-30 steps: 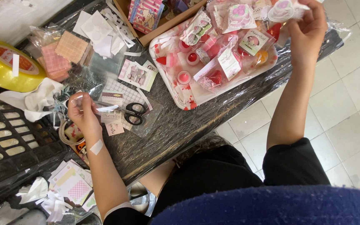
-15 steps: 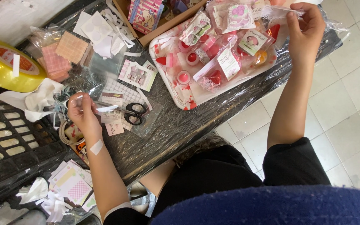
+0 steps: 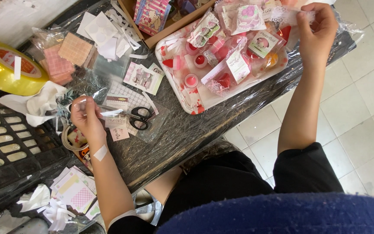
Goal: The recorder is organizing, sorting, and cutting small decorative stickers and packaging materials at a workstation.
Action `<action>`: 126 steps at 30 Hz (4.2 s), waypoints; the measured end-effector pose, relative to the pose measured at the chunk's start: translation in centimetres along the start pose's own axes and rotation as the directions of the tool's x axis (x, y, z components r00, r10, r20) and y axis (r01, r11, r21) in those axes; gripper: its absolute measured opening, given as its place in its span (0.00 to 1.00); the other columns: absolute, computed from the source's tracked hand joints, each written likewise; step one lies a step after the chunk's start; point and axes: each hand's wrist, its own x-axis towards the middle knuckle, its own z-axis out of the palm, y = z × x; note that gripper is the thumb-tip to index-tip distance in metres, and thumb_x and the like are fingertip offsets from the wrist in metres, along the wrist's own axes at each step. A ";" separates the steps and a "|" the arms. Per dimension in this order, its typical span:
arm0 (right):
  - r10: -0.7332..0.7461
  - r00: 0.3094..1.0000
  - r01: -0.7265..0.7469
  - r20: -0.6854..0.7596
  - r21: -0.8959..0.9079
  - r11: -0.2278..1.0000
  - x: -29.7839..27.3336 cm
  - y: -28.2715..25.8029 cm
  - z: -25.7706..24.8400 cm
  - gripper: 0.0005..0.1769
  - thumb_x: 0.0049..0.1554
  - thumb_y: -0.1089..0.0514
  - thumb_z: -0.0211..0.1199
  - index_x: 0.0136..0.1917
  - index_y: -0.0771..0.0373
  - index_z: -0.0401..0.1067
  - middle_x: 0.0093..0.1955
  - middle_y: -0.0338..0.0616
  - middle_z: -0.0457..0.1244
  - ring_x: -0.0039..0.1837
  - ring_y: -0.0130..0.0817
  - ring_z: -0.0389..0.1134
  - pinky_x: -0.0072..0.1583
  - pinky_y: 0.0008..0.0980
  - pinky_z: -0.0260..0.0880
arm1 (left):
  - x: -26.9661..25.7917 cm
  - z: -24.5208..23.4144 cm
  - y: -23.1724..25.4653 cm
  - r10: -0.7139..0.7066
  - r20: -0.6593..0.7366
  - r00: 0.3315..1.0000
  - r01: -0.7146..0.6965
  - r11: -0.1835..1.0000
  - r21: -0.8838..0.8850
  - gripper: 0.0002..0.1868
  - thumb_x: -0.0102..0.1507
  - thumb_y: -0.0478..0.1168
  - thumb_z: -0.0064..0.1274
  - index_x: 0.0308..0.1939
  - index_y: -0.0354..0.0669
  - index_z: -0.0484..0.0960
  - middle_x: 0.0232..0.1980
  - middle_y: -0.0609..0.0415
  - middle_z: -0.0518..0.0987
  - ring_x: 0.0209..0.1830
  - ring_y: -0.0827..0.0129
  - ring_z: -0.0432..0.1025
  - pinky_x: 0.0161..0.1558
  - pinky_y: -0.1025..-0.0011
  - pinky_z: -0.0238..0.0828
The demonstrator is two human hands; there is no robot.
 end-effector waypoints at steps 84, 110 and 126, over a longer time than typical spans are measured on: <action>0.099 0.670 -0.470 0.736 0.317 0.824 -14.0 -10.3 26.7 0.04 0.69 0.63 0.58 0.56 0.62 0.66 0.48 0.39 0.68 0.49 0.24 0.70 0.50 0.25 0.71 | -3.3 5.5 5.8 -0.061 0.372 0.926 -0.087 0.926 0.368 0.14 0.63 0.36 0.61 0.50 0.42 0.76 0.42 0.58 0.85 0.25 0.77 0.71 0.29 0.76 0.64; -0.137 0.404 0.026 0.904 0.138 0.990 -17.7 -16.7 24.6 0.11 0.63 0.61 0.65 0.59 0.59 0.74 0.41 0.36 0.67 0.38 0.20 0.64 0.41 0.22 0.63 | -9.5 -12.9 12.8 -0.242 -0.009 0.970 0.176 0.680 0.712 0.09 0.65 0.38 0.58 0.48 0.40 0.83 0.42 0.50 0.86 0.36 0.63 0.80 0.40 0.69 0.74; -0.516 0.225 0.802 0.827 0.144 0.580 -26.4 -20.2 31.1 0.15 0.52 0.62 0.69 0.53 0.61 0.76 0.44 0.45 0.66 0.47 0.42 0.69 0.45 0.39 0.69 | -20.4 -14.8 10.2 -0.069 -0.326 0.943 0.319 0.469 0.824 0.48 0.49 0.45 0.75 0.69 0.43 0.66 0.74 0.36 0.61 0.71 0.36 0.56 0.67 0.47 0.60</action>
